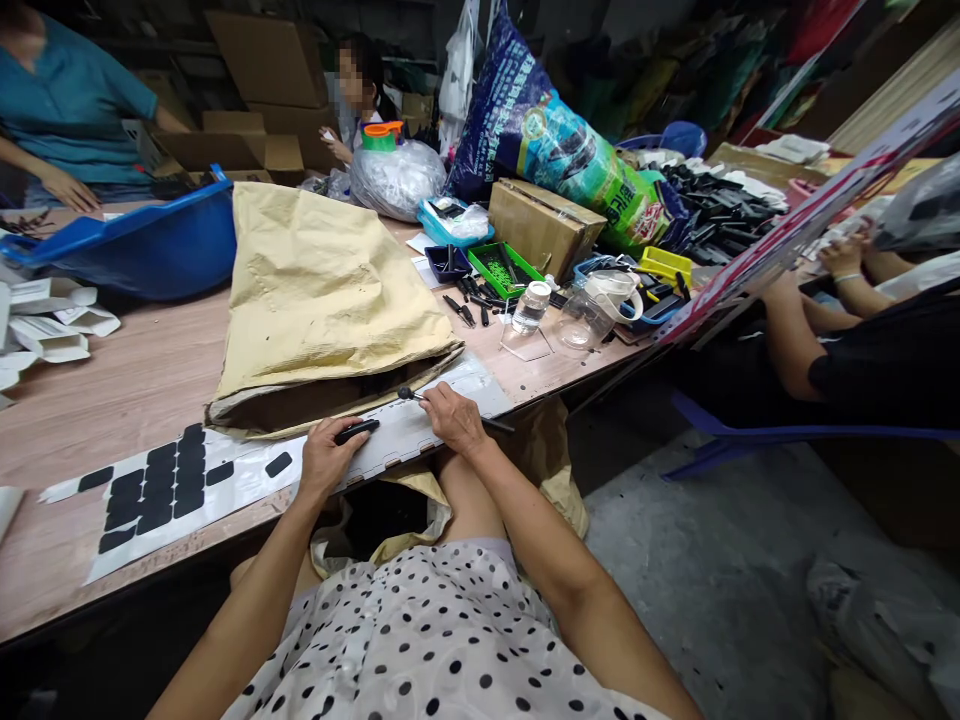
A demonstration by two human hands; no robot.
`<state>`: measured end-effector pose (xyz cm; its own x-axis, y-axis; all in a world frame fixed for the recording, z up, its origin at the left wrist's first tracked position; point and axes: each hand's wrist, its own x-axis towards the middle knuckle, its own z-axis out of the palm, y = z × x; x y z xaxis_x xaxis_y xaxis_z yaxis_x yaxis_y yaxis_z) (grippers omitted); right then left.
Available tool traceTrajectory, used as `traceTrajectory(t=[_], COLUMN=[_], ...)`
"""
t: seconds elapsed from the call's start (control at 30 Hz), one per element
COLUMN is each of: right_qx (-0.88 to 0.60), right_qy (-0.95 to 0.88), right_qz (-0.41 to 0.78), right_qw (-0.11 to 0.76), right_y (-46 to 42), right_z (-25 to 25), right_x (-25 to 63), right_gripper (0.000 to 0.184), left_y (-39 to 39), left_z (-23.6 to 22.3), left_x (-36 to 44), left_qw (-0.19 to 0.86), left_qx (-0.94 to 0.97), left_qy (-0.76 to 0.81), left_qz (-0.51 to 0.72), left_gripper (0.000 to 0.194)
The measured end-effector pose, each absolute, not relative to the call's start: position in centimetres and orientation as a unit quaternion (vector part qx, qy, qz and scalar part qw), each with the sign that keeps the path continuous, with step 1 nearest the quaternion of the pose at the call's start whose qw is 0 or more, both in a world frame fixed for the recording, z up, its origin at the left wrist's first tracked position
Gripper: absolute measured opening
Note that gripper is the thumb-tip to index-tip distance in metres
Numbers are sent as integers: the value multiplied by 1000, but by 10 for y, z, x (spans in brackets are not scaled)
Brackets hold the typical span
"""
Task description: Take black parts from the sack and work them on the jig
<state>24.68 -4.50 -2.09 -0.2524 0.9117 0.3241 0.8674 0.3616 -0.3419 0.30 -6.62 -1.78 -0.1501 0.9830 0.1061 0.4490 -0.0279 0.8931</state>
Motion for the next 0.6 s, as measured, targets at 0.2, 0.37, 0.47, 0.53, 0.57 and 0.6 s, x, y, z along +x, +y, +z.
traceTrajectory(t=[0.2, 0.37, 0.47, 0.53, 0.57, 0.6], right_qx=[-561, -549, -566, -579, -582, -584], right_qy=[-758, -767, -777, -781, -782, -784], right_qz=[123, 140, 130, 119, 112, 104], right_qw=[308, 300, 242, 204, 192, 184], right_y=[-54, -61, -68, -72, -74, -75], right_z=[-16, -11, -6, -5, -4, -4], right_x=[222, 197, 188, 186, 186, 186], right_gripper=[29, 40, 37, 36, 36, 36], left_y=[-65, -63, -63, -63, -64, -64], left_z=[-25, -28, -29, -28, -28, -28], left_x=[-2, -2, -2, -1, -1, -1], left_qw=[300, 300, 303, 307, 309, 309], left_qx=[615, 626, 618, 610, 609, 611], left_qy=[610, 604, 607, 607, 604, 601], left_qz=[400, 392, 397, 406, 410, 413], left_gripper=[15, 16, 17, 17, 17, 16])
